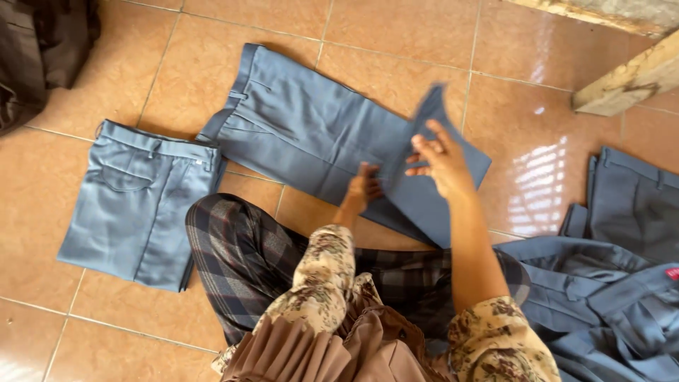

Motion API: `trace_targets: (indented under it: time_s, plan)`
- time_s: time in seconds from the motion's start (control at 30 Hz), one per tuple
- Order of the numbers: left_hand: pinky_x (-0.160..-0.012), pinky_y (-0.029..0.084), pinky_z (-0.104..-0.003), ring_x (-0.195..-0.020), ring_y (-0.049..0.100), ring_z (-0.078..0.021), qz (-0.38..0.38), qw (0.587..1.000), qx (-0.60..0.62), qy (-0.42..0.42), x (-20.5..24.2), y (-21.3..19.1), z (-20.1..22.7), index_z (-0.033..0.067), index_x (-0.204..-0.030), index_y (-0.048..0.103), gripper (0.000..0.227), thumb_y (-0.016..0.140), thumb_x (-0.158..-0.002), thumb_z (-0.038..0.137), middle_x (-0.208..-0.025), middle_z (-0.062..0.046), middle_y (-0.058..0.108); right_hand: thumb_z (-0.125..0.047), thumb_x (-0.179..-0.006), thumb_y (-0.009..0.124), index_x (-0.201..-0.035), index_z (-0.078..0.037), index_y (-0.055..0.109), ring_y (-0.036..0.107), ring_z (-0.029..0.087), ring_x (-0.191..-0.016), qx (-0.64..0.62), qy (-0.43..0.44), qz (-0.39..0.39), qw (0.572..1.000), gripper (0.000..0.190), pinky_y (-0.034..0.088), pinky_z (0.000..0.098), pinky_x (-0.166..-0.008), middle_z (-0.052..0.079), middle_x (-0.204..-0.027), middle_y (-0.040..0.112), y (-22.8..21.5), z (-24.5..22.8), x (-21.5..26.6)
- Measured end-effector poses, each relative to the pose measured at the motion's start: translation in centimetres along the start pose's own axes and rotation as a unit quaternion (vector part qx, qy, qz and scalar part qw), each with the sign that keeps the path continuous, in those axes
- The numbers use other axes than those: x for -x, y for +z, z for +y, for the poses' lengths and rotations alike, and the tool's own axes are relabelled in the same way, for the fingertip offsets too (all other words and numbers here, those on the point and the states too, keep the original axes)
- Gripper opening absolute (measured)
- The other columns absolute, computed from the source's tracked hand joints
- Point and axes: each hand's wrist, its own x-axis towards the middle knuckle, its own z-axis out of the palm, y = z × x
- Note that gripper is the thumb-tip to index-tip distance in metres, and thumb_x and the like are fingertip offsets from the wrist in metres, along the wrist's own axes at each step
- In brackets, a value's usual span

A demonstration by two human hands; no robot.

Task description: Folding multiple pairs of blue fabric pants into neat rectangular shapes on a tiled floor.

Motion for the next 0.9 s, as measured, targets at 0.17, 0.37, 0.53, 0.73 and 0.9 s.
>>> trace_targets:
  time_s: [0.17, 0.37, 0.53, 0.73, 0.9]
  plan:
    - [-0.098, 0.056, -0.057, -0.122, 0.058, -0.0521, 0.14, 0.989, 0.029, 0.047, 6.1, -5.7, 7.9, 0.0049, -0.136, 0.064, 0.073, 0.064, -0.091, 0.062, -0.146, -0.033, 0.048, -0.023, -0.094, 0.076, -0.149, 0.005, 0.043, 0.07, 0.029, -0.082, 0.079, 0.053, -0.059, 0.994, 0.07, 0.066, 0.051, -0.068, 0.019, -0.104, 0.061, 0.9, 3.8, -0.8]
    - [-0.086, 0.062, -0.037, -0.106, 0.071, -0.0303, 0.215, 0.905, -0.28, 0.24, -4.4, -10.0, 0.3, 0.0091, -0.12, 0.075, 0.04, 0.078, -0.089, 0.035, -0.114, -0.016, 0.074, -0.031, -0.097, 0.072, -0.142, -0.009, 0.059, 0.071, 0.035, -0.097, 0.382, 0.076, 0.145, 0.91, 0.052, 0.065, 0.0464, -0.069, 0.024, -0.116, 0.068, -12.8, 17.8, -5.4]
    - [-0.087, 0.061, -0.044, -0.102, 0.072, -0.0355, 0.262, 0.854, -0.35, 0.282, 1.5, -9.5, 1.0, 0.0174, -0.124, 0.066, 0.032, 0.071, -0.093, 0.022, -0.109, -0.016, 0.075, -0.028, -0.084, 0.079, -0.146, 0.006, 0.048, 0.065, 0.051, -0.102, 0.393, 0.171, 0.162, 0.889, 0.077, 0.059, 0.0642, -0.064, 0.036, -0.122, 0.059, -17.8, 22.9, -5.1]
    - [-0.092, 0.059, -0.043, -0.109, 0.065, -0.0325, 0.276, 0.761, -0.457, 0.369, 3.9, -9.5, 1.3, 0.0269, -0.125, 0.058, 0.039, 0.067, -0.093, 0.006, -0.126, -0.007, 0.05, -0.019, -0.072, 0.087, -0.148, 0.006, 0.042, 0.06, 0.058, -0.106, 0.336, 0.214, 0.173, 0.901, 0.092, 0.053, 0.0751, -0.064, 0.037, -0.124, 0.055, -16.8, 23.8, -4.4]
    - [-0.085, 0.057, -0.038, -0.101, 0.058, -0.0295, 0.282, 0.698, -0.519, 0.404, 0.0, -10.5, -1.5, 0.0245, -0.122, 0.066, 0.036, 0.067, -0.091, 0.007, -0.112, -0.006, 0.045, -0.014, -0.081, 0.085, -0.14, 0.005, 0.052, 0.059, 0.052, -0.115, 0.14, 0.246, 0.195, 0.939, 0.07, 0.055, 0.0643, -0.083, 0.034, -0.123, 0.057, -14.4, 18.4, -1.1]
